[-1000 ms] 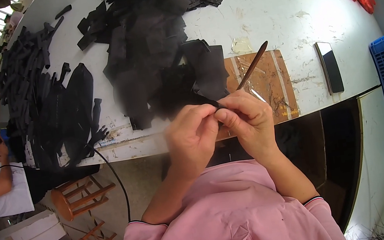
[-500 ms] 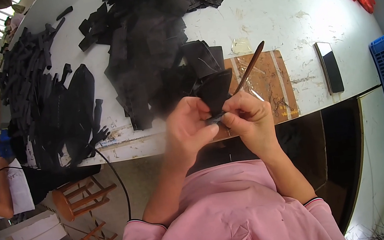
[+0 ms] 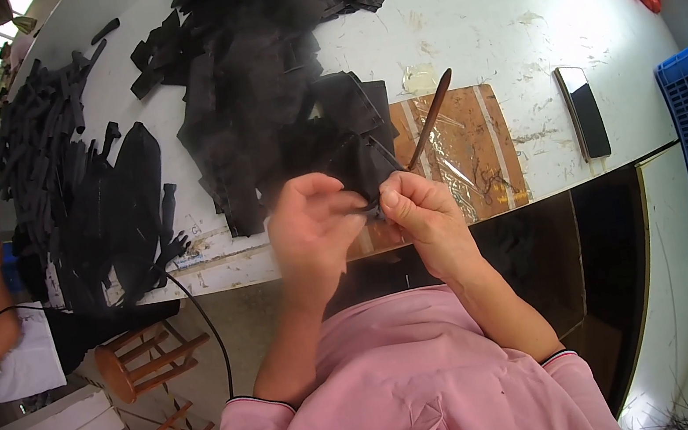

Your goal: Applying adhesive and folding small fabric pieces for shoe manufacturing.

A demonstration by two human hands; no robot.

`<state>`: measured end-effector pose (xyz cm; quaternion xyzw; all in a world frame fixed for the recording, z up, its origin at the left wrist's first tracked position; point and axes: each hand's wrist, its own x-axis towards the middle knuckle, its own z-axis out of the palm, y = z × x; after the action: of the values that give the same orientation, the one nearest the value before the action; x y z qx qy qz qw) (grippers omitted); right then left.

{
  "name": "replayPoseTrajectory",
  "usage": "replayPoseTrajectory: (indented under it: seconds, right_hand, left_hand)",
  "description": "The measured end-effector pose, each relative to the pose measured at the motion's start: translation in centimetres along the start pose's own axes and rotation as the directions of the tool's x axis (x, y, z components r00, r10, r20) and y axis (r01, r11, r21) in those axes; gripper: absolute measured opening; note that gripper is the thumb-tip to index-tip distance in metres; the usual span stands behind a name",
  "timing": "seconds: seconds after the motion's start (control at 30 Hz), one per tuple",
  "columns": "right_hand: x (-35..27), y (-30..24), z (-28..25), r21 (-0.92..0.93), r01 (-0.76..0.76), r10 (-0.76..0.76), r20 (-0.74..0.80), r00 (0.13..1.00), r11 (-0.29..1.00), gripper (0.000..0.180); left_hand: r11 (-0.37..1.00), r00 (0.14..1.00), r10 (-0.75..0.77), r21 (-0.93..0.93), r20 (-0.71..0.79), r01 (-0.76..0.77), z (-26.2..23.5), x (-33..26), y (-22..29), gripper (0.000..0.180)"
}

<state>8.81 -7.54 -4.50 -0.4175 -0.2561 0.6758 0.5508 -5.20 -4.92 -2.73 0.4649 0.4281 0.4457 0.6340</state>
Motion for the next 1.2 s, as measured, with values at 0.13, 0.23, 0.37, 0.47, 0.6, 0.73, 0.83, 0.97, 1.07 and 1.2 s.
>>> replayPoseTrajectory:
  seconds: [0.13, 0.23, 0.37, 0.47, 0.6, 0.73, 0.83, 0.97, 1.07, 1.2]
  right_hand:
    - [-0.6, -0.6, -0.1, -0.005, 0.095, -0.094, 0.063, 0.994, 0.995, 0.019]
    - [-0.7, -0.7, -0.2, -0.123, 0.279, -0.248, 0.219, 0.944, 0.952, 0.018]
    - [0.5, -1.6, -1.5, -0.072, 0.588, -0.551, 0.276, 0.788, 0.805, 0.011]
    - [-0.2, -2.6, -0.4, -0.52, 0.567, -0.566, 0.183, 0.804, 0.638, 0.014]
    - [-1.7, -4.5, 0.4, -0.644, 0.469, -0.484, 0.171, 0.858, 0.604, 0.015]
    - [-2.2, -5.3, 0.6, -0.598, 0.318, -0.38, 0.025, 0.925, 0.736, 0.018]
    - [-2.6, -6.5, 0.8, -0.605, 0.298, -0.363, 0.016, 0.932, 0.738, 0.019]
    - [-3.3, -9.5, 1.7, -0.432, 0.335, -0.322, 0.106, 0.941, 0.837, 0.019]
    - [-3.8, -13.5, 4.3, -0.394, 0.406, -0.349, 0.211, 0.913, 0.825, 0.021]
    - [0.0, -14.3, 1.7, -0.419, 0.316, -0.273, 0.161, 0.948, 0.851, 0.026]
  left_hand:
    - [0.836, 0.882, -0.145, -0.421, 0.448, 0.351, -0.3, -0.5, -0.1, 0.04]
    - [0.495, 0.814, 0.035, -0.717, 0.58, 0.49, 0.2, -1.0, 0.1, 0.046]
    - [0.99, 0.99, 0.107, -0.098, 0.097, -0.097, 1.5, -1.3, 0.4, 0.029]
    - [0.941, 0.944, 0.33, 0.084, -0.026, -0.326, 3.1, -1.9, -0.2, 0.015]
    - [0.876, 0.888, 0.458, 0.189, -0.04, -0.443, 3.2, -1.5, 0.3, 0.012]
    - [0.952, 0.951, 0.305, 0.001, -0.05, -0.306, 4.3, -1.4, 1.5, 0.01]
    - [0.974, 0.99, 0.14, -0.177, -0.027, -0.142, 4.0, -0.5, 2.4, 0.018]
    - [0.767, 0.965, 0.085, -0.635, 0.249, 0.096, 5.2, 1.4, 5.3, 0.032]
    - [0.537, 0.624, 0.41, -0.729, 0.665, 0.425, 5.4, 2.4, 7.1, 0.036]
    - [0.462, 0.803, 0.112, -0.747, 0.585, 0.479, 5.7, 4.7, 8.5, 0.039]
